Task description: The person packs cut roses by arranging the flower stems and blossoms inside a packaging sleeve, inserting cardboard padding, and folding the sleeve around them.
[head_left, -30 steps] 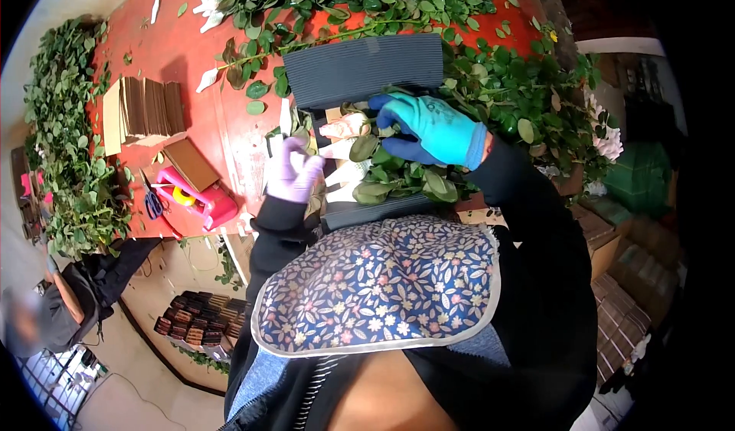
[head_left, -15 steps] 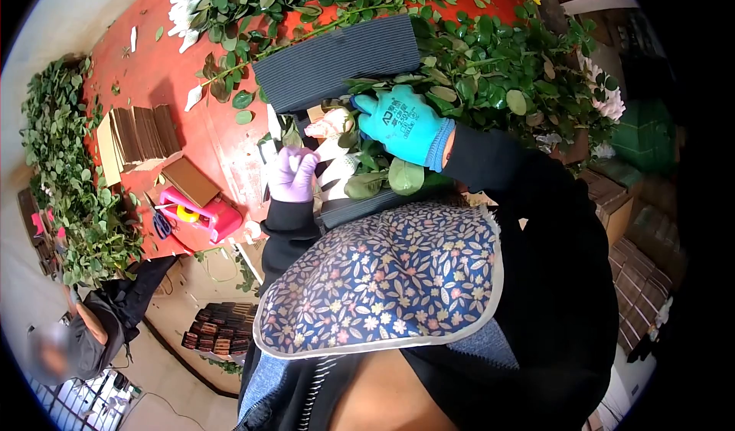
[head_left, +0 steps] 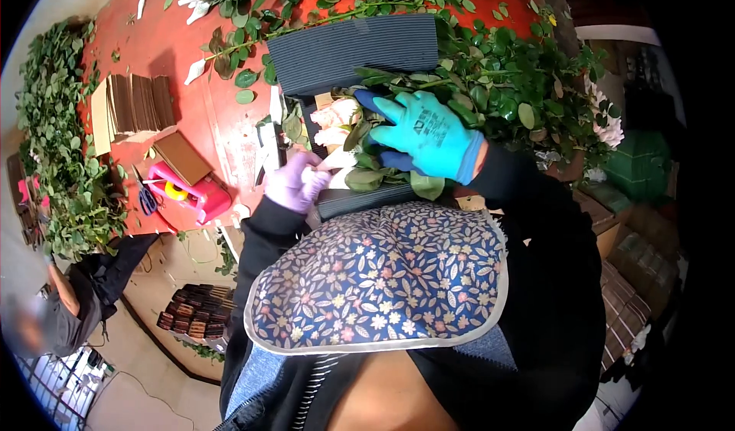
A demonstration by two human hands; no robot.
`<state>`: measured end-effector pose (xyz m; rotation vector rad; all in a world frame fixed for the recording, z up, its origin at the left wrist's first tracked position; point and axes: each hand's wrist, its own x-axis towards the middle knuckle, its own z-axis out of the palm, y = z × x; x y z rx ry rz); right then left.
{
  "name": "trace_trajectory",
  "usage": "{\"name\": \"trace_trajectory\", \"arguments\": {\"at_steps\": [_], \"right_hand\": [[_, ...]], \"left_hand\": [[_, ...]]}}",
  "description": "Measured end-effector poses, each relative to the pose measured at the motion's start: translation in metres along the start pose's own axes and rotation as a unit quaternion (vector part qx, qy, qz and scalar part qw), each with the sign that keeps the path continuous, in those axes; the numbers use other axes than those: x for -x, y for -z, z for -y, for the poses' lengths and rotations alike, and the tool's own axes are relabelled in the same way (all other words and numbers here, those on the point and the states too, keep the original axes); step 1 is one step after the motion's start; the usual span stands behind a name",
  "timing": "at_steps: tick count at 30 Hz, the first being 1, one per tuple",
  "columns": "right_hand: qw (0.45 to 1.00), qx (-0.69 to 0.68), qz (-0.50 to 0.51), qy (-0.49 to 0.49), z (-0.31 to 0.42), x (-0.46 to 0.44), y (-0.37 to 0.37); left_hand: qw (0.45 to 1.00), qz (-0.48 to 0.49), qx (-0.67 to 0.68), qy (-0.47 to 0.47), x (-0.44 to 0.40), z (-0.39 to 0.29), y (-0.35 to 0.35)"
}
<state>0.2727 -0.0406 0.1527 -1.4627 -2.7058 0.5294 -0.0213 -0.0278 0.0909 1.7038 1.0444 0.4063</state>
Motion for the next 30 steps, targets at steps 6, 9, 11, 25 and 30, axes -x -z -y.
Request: {"name": "trace_trajectory", "arguments": {"at_steps": [6,9,11,25,30], "right_hand": [[0.979,0.181,0.087,-0.044,0.014,-0.007,-0.021],[0.995,0.084,0.021,-0.052,0.008,-0.006,-0.03],[0.995,0.088,0.016,-0.055,0.005,-0.006,-0.033],[0.998,-0.016,-0.05,0.024,0.026,-0.002,0.069],[0.997,-0.01,0.051,0.054,0.043,-0.015,0.027]], "left_hand": [[0.999,0.019,-0.029,0.022,-0.004,-0.007,-0.003],[0.998,-0.023,-0.047,0.016,0.003,0.003,0.003],[0.988,-0.149,-0.033,-0.013,0.01,0.026,0.013],[0.723,0.124,-0.423,0.532,0.297,0.236,0.042],[0.957,-0.015,-0.249,0.148,0.108,0.105,0.048]]}}
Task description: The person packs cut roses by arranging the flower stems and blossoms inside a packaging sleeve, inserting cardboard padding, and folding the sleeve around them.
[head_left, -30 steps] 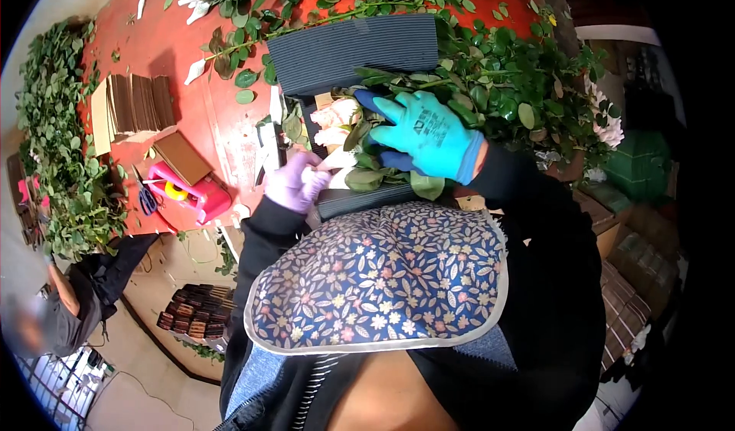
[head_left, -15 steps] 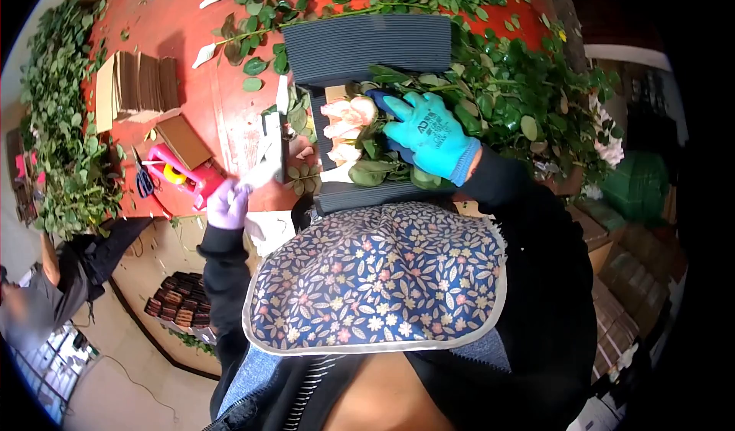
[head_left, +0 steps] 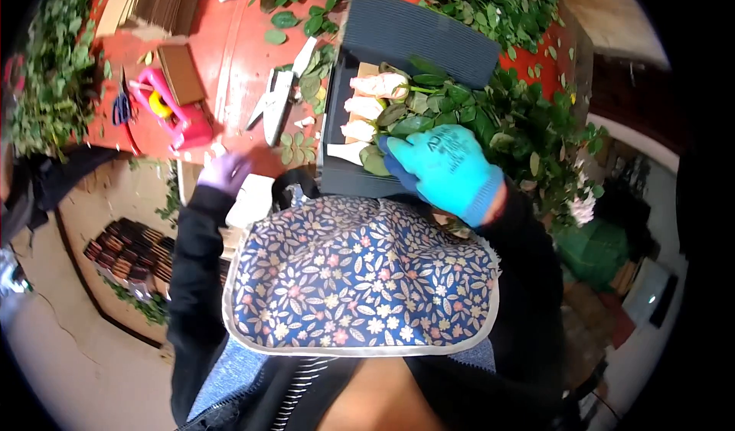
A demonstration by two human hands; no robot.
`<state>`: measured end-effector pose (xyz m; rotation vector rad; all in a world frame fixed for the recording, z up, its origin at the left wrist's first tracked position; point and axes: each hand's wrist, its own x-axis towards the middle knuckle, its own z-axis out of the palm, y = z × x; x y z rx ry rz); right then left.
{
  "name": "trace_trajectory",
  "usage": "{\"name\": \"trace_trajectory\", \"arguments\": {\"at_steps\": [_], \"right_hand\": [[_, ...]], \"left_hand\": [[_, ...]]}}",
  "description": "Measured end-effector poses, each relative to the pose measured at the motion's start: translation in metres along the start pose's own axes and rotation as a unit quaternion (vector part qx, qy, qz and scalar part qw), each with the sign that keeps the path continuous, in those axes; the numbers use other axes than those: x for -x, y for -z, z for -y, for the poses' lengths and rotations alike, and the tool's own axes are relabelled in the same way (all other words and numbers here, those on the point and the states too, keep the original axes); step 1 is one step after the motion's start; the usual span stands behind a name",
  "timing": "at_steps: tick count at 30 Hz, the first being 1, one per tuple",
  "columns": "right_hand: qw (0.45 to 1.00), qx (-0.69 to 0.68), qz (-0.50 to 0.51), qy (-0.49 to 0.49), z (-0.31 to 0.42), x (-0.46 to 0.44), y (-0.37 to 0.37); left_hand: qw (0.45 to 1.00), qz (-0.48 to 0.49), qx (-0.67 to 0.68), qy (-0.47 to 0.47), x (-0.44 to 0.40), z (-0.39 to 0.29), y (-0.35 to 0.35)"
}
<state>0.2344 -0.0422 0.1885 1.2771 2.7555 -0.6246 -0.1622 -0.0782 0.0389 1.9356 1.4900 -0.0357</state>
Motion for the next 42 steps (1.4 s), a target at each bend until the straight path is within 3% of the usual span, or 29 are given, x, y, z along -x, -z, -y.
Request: {"name": "trace_trajectory", "arguments": {"at_steps": [1,2,4,5,8,10,12,14,16,18,20,22,24,28,34,37,39,40,42], "right_hand": [[1.0,-0.003,-0.001,0.006,-0.005,-0.001,-0.011],[1.0,-0.006,-0.005,0.01,-0.01,-0.003,-0.018],[0.999,0.017,0.047,-0.012,-0.014,-0.001,-0.031],[0.994,0.02,0.099,-0.037,-0.011,-0.004,-0.028],[0.992,-0.007,0.121,-0.038,-0.013,-0.008,-0.027],[0.997,-0.017,0.07,-0.008,-0.023,-0.005,-0.042],[0.989,-0.031,0.137,-0.041,-0.021,-0.01,-0.043],[0.99,-0.031,0.127,-0.044,-0.019,-0.012,-0.043],[0.989,-0.019,0.14,-0.049,-0.018,-0.011,-0.045],[0.988,-0.021,0.146,-0.049,-0.019,-0.012,-0.044],[0.987,-0.025,0.153,-0.048,-0.019,-0.013,-0.041],[0.986,-0.035,0.159,-0.036,-0.021,-0.016,-0.036],[0.982,-0.035,0.183,-0.037,-0.025,-0.015,-0.036],[0.987,-0.05,0.152,-0.012,-0.031,-0.007,-0.038],[0.993,-0.037,0.111,-0.016,-0.031,-0.003,-0.042],[0.992,-0.057,0.11,-0.026,-0.033,-0.004,-0.043],[0.99,-0.043,0.136,-0.015,-0.035,-0.004,-0.045],[0.989,-0.044,0.137,-0.017,-0.034,-0.004,-0.045],[0.983,-0.058,0.167,-0.042,-0.034,-0.006,-0.043]], "left_hand": [[0.984,-0.059,0.091,-0.144,-0.023,-0.047,0.02],[0.96,-0.027,0.181,-0.21,-0.038,-0.088,0.038],[0.948,-0.019,0.157,-0.276,-0.059,-0.125,0.04],[0.954,0.012,0.128,-0.272,-0.066,-0.134,0.036],[0.957,0.058,0.099,-0.268,-0.079,-0.139,0.027],[0.955,0.08,0.098,-0.269,-0.079,-0.141,0.024],[0.955,0.038,0.036,-0.291,-0.077,-0.141,0.027],[0.947,-0.015,0.044,-0.319,-0.077,-0.131,0.025],[0.949,-0.076,0.032,-0.305,-0.068,-0.118,0.032],[0.97,-0.118,0.004,-0.21,-0.055,-0.09,0.049],[0.99,-0.047,0.0,-0.135,-0.038,-0.053,0.064],[0.987,0.131,-0.092,0.031,-0.017,-0.033,0.074],[0.974,0.171,-0.139,0.047,-0.005,-0.008,0.063],[0.906,0.347,-0.181,0.164,0.008,0.005,0.042],[0.888,0.396,-0.177,0.149,0.037,0.054,-0.017],[0.922,0.31,-0.195,0.127,0.036,0.063,-0.025],[0.983,0.095,-0.152,0.036,0.011,0.002,0.001],[0.993,-0.013,-0.069,-0.091,-0.002,-0.038,0.023],[0.955,-0.093,0.03,-0.279,-0.032,-0.112,0.057]]}}
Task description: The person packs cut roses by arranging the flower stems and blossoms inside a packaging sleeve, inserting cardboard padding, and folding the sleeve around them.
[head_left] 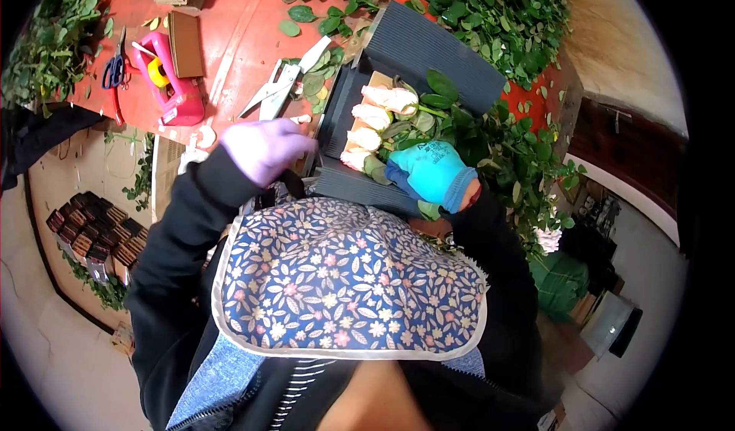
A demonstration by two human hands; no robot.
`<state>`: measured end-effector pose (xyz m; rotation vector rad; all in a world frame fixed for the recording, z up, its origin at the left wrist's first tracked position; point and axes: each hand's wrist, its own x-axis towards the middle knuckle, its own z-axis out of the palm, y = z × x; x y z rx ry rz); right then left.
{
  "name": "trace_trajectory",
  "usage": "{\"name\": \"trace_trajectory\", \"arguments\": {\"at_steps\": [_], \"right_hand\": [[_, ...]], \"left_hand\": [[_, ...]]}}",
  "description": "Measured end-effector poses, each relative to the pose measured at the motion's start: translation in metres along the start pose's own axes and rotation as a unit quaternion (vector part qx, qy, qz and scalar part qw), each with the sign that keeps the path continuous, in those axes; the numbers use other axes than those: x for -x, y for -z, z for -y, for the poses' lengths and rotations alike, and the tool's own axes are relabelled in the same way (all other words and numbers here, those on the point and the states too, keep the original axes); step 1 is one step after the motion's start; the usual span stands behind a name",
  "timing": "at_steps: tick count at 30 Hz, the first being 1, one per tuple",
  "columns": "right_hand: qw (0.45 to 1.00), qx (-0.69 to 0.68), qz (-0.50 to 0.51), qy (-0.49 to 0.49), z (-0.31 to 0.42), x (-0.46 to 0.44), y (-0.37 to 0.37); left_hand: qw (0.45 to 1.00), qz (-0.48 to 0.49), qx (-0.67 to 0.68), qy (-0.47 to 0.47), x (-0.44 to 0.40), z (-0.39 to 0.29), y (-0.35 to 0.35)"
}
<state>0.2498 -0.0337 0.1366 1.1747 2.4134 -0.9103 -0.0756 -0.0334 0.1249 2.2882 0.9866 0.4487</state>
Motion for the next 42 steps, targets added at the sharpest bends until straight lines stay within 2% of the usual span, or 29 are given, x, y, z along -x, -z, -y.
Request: {"name": "trace_trajectory", "arguments": {"at_steps": [2,4,6,8,10,12,13,14,16,18,19,24,26,28,30,31,34,38,40,42], "right_hand": [[1.0,0.002,-0.018,0.007,0.003,0.001,0.002],[1.0,0.01,0.002,-0.013,0.009,0.001,0.008],[0.999,-0.018,-0.022,-0.016,0.005,0.005,0.004],[0.999,-0.021,-0.046,0.0,0.004,0.009,0.002],[0.995,-0.025,-0.094,-0.019,0.016,0.013,0.018],[0.989,0.021,-0.119,-0.082,0.025,0.015,0.03],[0.985,0.036,-0.158,-0.056,0.024,0.014,0.023],[0.983,0.026,-0.167,-0.067,0.02,0.009,0.012],[0.98,0.087,-0.18,-0.017,0.014,-0.001,-0.007],[0.976,0.082,-0.202,-0.004,0.012,0.0,-0.009],[0.98,0.078,-0.183,-0.004,0.013,0.001,-0.007],[0.983,0.04,-0.178,0.012,0.007,0.004,0.005],[0.981,0.083,-0.16,-0.074,0.014,0.01,0.024],[0.975,0.088,-0.191,-0.069,0.012,0.006,0.019],[0.977,0.121,-0.147,-0.096,0.009,-0.005,0.007],[0.975,0.11,-0.18,-0.074,0.004,-0.008,0.001],[0.981,0.083,-0.165,-0.062,0.001,-0.005,0.0],[0.98,0.073,-0.173,-0.058,-0.003,-0.007,-0.005],[0.981,0.083,-0.162,-0.062,0.001,-0.004,0.005],[0.978,0.009,-0.2,-0.059,-0.001,0.001,0.013]], "left_hand": [[0.995,0.01,-0.064,-0.081,-0.036,-0.018,-0.009],[0.993,0.046,-0.022,-0.104,-0.06,-0.032,-0.014],[0.98,0.131,0.011,-0.15,-0.07,-0.028,-0.033],[0.976,0.187,-0.008,-0.111,-0.071,-0.035,-0.034],[0.978,0.162,-0.025,-0.125,-0.071,-0.033,-0.038],[0.976,0.182,-0.024,-0.113,-0.074,-0.042,-0.032],[0.977,0.178,-0.044,-0.11,-0.075,-0.044,-0.031],[0.977,0.173,-0.065,-0.11,-0.077,-0.046,-0.029],[0.971,0.201,-0.055,-0.114,-0.077,-0.045,-0.03],[0.987,0.119,-0.035,-0.097,-0.075,-0.043,-0.034],[0.988,0.059,-0.044,-0.136,-0.078,-0.044,-0.037],[0.985,0.06,-0.07,-0.147,-0.074,-0.047,-0.039],[0.985,0.058,-0.061,-0.151,-0.072,-0.047,-0.039],[0.986,0.074,-0.057,-0.136,-0.069,-0.048,-0.039],[0.987,0.077,-0.058,-0.126,-0.07,-0.049,-0.039],[0.987,0.077,-0.059,-0.127,-0.07,-0.049,-0.039],[0.988,0.07,-0.044,-0.129,-0.067,-0.046,-0.041],[0.99,-0.001,-0.075,-0.117,-0.079,-0.046,-0.037],[0.987,0.014,-0.112,-0.115,-0.082,-0.047,-0.038],[0.987,0.019,-0.127,-0.101,-0.08,-0.044,-0.044]]}}
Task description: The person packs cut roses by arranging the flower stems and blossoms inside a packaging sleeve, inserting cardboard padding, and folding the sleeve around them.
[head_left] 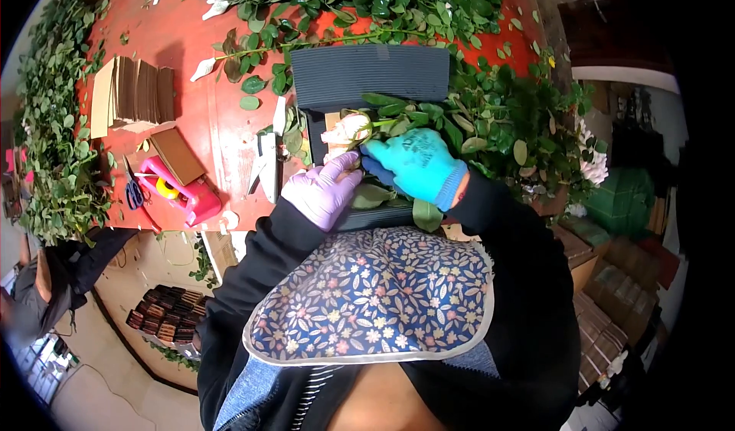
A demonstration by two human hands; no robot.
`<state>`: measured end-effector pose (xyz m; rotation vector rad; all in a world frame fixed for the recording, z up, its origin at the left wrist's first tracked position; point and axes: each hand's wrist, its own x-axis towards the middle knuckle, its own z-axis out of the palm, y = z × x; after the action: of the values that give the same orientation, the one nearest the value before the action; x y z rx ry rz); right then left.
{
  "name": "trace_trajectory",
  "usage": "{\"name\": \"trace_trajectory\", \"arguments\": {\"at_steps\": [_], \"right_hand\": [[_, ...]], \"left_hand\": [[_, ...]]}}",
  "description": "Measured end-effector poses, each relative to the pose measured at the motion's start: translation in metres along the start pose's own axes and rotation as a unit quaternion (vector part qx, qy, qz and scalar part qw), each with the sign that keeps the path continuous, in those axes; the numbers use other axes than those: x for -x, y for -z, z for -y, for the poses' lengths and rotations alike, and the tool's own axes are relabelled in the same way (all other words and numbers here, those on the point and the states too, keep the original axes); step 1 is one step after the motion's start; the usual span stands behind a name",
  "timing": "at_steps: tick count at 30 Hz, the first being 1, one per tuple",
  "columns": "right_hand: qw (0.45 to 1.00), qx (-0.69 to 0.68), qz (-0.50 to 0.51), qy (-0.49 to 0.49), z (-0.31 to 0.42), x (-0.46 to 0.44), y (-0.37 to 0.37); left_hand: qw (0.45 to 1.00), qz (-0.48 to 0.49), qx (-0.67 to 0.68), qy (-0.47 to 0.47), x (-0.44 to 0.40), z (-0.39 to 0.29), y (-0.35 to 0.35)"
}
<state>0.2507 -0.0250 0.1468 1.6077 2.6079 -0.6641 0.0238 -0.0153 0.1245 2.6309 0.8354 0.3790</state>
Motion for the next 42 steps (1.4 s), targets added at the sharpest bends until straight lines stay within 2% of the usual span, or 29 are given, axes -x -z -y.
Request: {"name": "trace_trajectory", "arguments": {"at_steps": [2,4,6,8,12,14,16,17,21,22,24,26,28,29,30,32,33,35,38,39,42], "right_hand": [[1.0,0.006,-0.02,-0.014,0.001,0.002,0.0],[0.994,0.084,-0.028,-0.065,0.005,0.005,-0.001],[0.991,0.117,-0.026,-0.059,0.008,0.007,0.005],[0.984,0.12,-0.131,-0.027,0.006,0.012,0.014],[0.985,0.097,-0.134,-0.049,0.01,0.008,0.03],[0.979,0.146,-0.136,-0.046,0.006,0.004,0.029],[0.986,0.149,-0.02,-0.078,0.0,0.0,0.032],[0.993,0.091,0.013,-0.074,-0.004,-0.001,0.035],[0.999,0.028,0.017,-0.017,-0.007,0.005,0.055],[0.999,0.03,0.019,-0.014,-0.007,0.007,0.063],[0.993,0.088,-0.022,0.076,-0.004,0.012,0.072],[0.991,0.076,-0.051,0.099,-0.009,0.01,0.07],[0.983,-0.151,0.076,0.067,-0.018,0.005,0.066],[0.977,-0.202,0.07,0.002,-0.015,0.003,0.065],[0.986,-0.161,-0.011,0.031,-0.016,0.001,0.056],[0.993,-0.097,-0.032,0.053,-0.015,-0.008,0.045],[0.993,-0.102,-0.035,0.051,-0.016,-0.013,0.039],[0.998,-0.049,0.027,0.02,-0.015,-0.022,0.031],[0.999,0.004,-0.023,0.036,-0.007,-0.029,0.034],[0.998,-0.036,-0.032,0.043,-0.008,-0.029,0.032],[0.999,0.022,0.018,0.028,-0.014,-0.028,0.018]], "left_hand": [[1.0,0.016,0.004,0.024,0.004,0.0,-0.002],[0.999,0.003,0.043,0.027,0.005,0.0,-0.006],[0.999,0.03,0.02,0.038,0.004,-0.003,-0.002],[0.998,0.034,0.021,0.039,0.006,-0.003,-0.003],[0.997,0.067,0.009,0.032,0.008,-0.005,-0.004],[0.996,0.075,0.001,0.053,0.009,-0.007,-0.006],[0.994,0.081,-0.008,0.073,0.008,-0.007,-0.006],[0.994,0.077,0.008,0.073,0.008,-0.006,-0.005],[0.995,0.042,0.063,0.072,0.014,-0.001,-0.003],[0.995,0.037,0.072,0.062,0.014,-0.001,-0.001],[0.992,0.049,0.095,0.069,0.015,-0.001,0.0],[0.99,0.037,0.117,0.066,0.016,-0.001,-0.001],[0.991,0.033,0.122,0.052,0.015,0.001,-0.003],[0.991,0.045,0.111,0.054,0.014,0.0,-0.001],[0.992,0.056,0.1,0.055,0.013,0.0,0.0],[0.993,0.054,0.089,0.049,0.012,0.0,0.001],[0.994,0.052,0.082,0.044,0.012,0.0,0.001],[0.994,0.045,0.086,0.041,0.012,-0.002,0.0],[0.995,0.01,0.092,0.034,0.011,0.0,-0.003],[0.996,0.005,0.082,0.036,0.012,-0.001,-0.004],[0.997,0.011,0.062,0.042,0.013,-0.002,-0.004]]}}
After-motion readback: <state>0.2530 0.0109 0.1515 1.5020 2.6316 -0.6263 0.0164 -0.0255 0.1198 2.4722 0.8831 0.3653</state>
